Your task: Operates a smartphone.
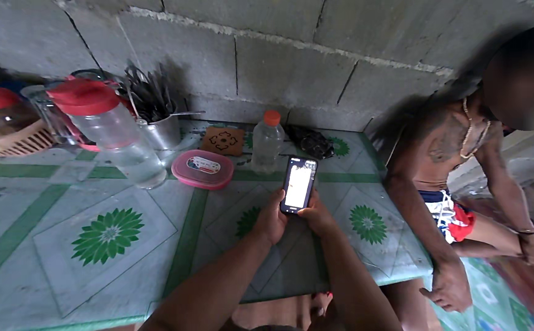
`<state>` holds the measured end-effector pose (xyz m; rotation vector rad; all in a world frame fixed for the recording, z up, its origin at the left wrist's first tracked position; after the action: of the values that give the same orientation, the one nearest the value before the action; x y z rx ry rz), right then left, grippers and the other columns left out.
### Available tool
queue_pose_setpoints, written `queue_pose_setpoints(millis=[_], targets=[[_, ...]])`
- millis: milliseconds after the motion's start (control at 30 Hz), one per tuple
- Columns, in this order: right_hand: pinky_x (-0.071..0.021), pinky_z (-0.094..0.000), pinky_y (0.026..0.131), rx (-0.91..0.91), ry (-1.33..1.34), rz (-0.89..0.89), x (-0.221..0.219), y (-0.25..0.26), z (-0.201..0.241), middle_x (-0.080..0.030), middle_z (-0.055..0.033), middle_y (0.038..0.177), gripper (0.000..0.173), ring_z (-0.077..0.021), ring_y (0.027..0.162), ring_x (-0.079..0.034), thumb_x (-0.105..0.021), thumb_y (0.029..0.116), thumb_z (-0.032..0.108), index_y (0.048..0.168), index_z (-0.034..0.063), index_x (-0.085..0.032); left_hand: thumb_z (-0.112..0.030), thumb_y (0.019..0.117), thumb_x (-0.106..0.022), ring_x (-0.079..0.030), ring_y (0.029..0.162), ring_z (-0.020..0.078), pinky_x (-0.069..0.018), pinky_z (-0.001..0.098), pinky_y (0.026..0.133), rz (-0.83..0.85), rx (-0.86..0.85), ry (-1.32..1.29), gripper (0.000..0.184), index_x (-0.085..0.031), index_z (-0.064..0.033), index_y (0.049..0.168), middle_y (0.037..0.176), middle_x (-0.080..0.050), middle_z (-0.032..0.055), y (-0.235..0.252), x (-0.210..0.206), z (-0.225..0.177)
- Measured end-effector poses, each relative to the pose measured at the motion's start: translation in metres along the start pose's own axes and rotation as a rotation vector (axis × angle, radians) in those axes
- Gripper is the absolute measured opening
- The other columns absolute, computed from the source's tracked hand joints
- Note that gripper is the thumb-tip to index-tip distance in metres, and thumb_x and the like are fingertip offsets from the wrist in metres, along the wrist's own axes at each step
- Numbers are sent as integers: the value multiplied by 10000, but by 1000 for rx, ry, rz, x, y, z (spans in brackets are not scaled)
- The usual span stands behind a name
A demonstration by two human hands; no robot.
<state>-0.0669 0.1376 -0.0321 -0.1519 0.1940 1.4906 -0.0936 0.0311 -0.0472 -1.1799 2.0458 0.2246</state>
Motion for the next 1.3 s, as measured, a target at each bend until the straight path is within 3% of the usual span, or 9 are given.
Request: queue_pose_setpoints(millis=[200,833,1133,1300], targets=[[-561,-407,1019,-16,7,-11,4,1,-4,-531,-179,1437,1119,-222,1239,-626,-717,681,-12,1572,25,-42,-324,1127,-311,-630,1208,275,-548,442,996,19,9,-2,465,-359,-89,1526,1394,-581,164,0,-1,1],[-579,-411,985,-4,54,-27,3,1,0,-562,-179,1389,1107,-230,1196,-650,-698,653,-56,1559,21,-65,-342,1129,-274,-614,1237,276,-537,445,1018,79,-12,2,481,-348,-99,1538,1414,-570,158,-2,-6,-1],[-590,-430,973,3,80,-19,1,0,1,-567,-178,1392,1116,-245,1194,-656,-695,669,-60,1564,33,-33,-385,1123,-280,-649,1178,318,-580,489,932,69,42,41,492,-326,-147,1550,1388,-587,172,-4,-8,0],[-578,-417,987,-8,75,-20,-1,-2,4,-553,-176,1406,1120,-229,1203,-646,-705,679,-48,1570,43,-33,-405,1122,-273,-670,1135,323,-595,492,901,43,56,50,502,-371,-122,1525,1348,-613,180,-3,-8,0]])
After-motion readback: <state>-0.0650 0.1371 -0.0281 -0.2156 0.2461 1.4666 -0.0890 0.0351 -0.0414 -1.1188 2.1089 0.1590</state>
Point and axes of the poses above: each hand's wrist, its own y-axis towards the middle knuckle, its own x-axis out of the back of the hand, z = x × y, the point moved 10 cm from there along y, towards the middle knuckle
